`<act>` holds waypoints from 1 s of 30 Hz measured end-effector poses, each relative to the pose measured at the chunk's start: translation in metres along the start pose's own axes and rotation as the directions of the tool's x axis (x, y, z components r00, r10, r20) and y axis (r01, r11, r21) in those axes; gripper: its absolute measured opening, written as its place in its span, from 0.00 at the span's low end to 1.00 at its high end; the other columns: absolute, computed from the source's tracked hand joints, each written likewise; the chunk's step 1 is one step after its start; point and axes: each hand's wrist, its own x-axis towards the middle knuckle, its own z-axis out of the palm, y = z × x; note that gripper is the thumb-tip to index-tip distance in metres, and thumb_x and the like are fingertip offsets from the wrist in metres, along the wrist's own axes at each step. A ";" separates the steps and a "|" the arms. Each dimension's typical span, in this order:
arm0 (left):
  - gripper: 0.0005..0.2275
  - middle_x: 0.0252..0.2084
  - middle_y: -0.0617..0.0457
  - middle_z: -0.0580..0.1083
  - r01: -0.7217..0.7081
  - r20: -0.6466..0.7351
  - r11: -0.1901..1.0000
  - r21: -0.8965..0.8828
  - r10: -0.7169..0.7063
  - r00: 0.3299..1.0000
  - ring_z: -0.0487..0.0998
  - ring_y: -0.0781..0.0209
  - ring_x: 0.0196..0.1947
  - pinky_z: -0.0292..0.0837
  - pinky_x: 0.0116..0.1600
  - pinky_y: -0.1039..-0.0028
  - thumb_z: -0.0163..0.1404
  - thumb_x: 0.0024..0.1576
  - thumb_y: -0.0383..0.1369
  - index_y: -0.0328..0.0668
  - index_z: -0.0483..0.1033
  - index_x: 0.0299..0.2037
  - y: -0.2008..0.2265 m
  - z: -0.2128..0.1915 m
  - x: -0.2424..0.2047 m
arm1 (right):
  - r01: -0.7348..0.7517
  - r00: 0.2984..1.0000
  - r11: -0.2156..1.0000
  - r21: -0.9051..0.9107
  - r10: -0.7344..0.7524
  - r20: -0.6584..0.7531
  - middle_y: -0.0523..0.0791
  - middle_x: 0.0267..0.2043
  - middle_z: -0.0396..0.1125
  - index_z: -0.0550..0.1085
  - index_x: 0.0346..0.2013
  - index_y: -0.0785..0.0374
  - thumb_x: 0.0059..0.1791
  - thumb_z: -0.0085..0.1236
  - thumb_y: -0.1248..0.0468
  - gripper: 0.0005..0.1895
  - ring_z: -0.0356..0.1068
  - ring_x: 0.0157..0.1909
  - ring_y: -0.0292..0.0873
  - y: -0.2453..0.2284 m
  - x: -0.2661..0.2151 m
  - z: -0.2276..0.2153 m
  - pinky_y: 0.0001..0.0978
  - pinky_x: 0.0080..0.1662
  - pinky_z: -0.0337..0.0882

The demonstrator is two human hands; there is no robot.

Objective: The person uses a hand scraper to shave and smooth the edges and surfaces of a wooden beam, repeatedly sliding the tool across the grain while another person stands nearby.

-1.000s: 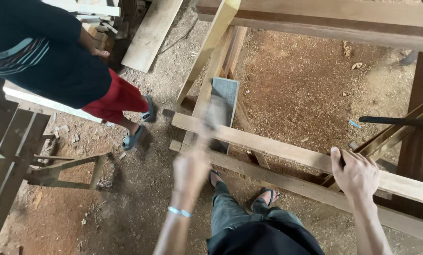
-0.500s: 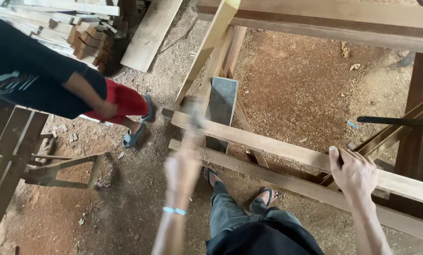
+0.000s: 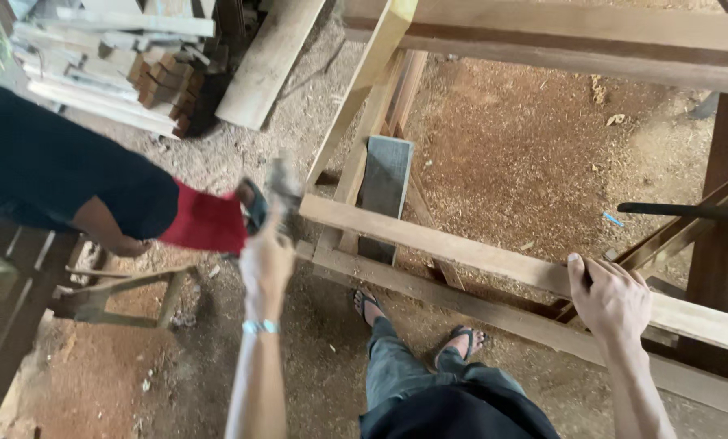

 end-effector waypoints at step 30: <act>0.31 0.17 0.51 0.71 -0.137 -0.176 0.933 0.333 0.204 0.963 0.62 0.65 0.11 0.57 0.19 0.73 0.54 0.54 0.35 0.69 0.61 0.71 -0.043 -0.007 0.007 | 0.019 0.998 1.000 -0.014 -0.020 -0.066 0.45 0.32 0.76 0.81 0.36 0.55 0.63 0.40 0.46 0.26 0.76 0.39 0.46 -0.003 0.001 0.004 0.41 0.53 0.72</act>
